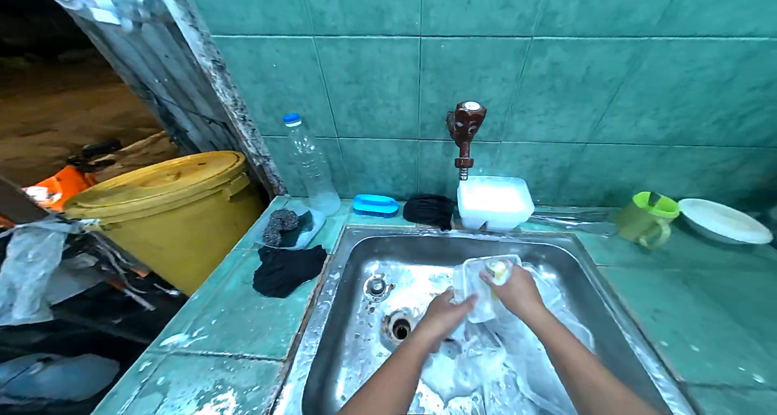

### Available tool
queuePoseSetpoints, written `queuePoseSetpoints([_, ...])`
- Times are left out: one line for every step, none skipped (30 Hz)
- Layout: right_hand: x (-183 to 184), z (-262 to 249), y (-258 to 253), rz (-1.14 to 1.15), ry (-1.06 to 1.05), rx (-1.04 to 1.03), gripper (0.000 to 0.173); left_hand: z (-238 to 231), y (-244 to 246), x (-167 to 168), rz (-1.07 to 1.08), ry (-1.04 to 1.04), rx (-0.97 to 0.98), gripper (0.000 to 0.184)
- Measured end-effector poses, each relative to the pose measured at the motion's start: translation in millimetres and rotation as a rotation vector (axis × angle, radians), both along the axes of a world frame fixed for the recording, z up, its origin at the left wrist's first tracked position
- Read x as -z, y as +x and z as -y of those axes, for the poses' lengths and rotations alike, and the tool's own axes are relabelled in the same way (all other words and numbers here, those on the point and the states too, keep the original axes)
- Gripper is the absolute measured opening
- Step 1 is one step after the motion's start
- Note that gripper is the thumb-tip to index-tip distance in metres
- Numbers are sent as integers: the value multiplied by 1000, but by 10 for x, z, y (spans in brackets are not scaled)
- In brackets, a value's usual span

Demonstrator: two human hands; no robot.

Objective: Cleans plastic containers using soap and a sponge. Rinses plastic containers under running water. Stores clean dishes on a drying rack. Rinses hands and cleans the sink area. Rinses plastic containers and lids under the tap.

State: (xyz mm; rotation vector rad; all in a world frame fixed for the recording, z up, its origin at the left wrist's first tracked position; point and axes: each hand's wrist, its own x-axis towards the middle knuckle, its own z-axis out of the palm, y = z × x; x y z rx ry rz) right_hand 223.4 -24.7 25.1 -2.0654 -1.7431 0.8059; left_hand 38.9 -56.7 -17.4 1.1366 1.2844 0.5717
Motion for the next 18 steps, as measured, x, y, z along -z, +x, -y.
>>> queuePoseSetpoints([23, 21, -16, -41, -1, 16, 59, -6, 50, -10, -21, 9, 0, 74])
queuePoseSetpoints([47, 42, -6, -107, 12, 30, 59, -24, 77, 8, -51, 28, -15, 78])
queuePoseSetpoints([63, 61, 24, -198, 44, 54, 59, -53, 72, 34, -76, 46, -38, 74])
queuePoseSetpoints([62, 83, 68, -289, 89, 80, 58, -83, 40, 44, -87, 55, -67, 64])
queuePoseSetpoints([32, 121, 121, -351, 142, 90, 57, -111, -9, 28, -86, 41, -93, 53])
queuePoseSetpoints([-19, 177, 182, -363, 195, 69, 55, -132, -64, 3, -76, 18, -122, 45])
queuePoseSetpoints([-74, 248, 241, -321, 244, 13, 54, -150, -119, -28, -55, -14, -157, 41])
queuePoseSetpoints([-141, 329, 279, -247, 269, -58, 52, -169, -170, -63, -24, -50, -196, 40])
queuePoseSetpoints([-217, 403, 293, -162, 237, -136, 52, -188, -202, -107, 7, -83, -237, 41])
queuePoseSetpoints([-278, 468, 278, -74, 163, -212, 54, -202, -216, -156, 33, -105, -269, 42])
queuePoseSetpoints([-323, 513, 234, 13, 66, -278, 63, -215, -215, -208, 45, -110, -282, 42])
queuePoseSetpoints([-345, 535, 179, 79, -13, -317, 71, -232, -201, -278, 45, -95, -270, 42])
queuePoseSetpoints([-351, 539, 131, 119, -48, -319, 73, -248, -174, -361, 39, -55, -242, 42])
queuePoseSetpoints([-350, 530, 100, 137, -35, -288, 69, -268, -139, -454, 32, -6, -221, 42])
queuePoseSetpoints([-353, 509, 90, 141, 13, -240, 63, -301, -105, -555, 24, 41, -214, 41])
queuePoseSetpoints([-367, 479, 98, 134, 73, -196, 58, -348, -76, -647, 18, 84, -223, 40])
queuePoseSetpoints([-411, 448, 112, 121, 126, -170, 54, -404, -63, -740, 20, 115, -234, 41])
queuePoseSetpoints([-478, 418, 121, 114, 171, -153, 50, -464, -65, -833, 24, 136, -240, 43])
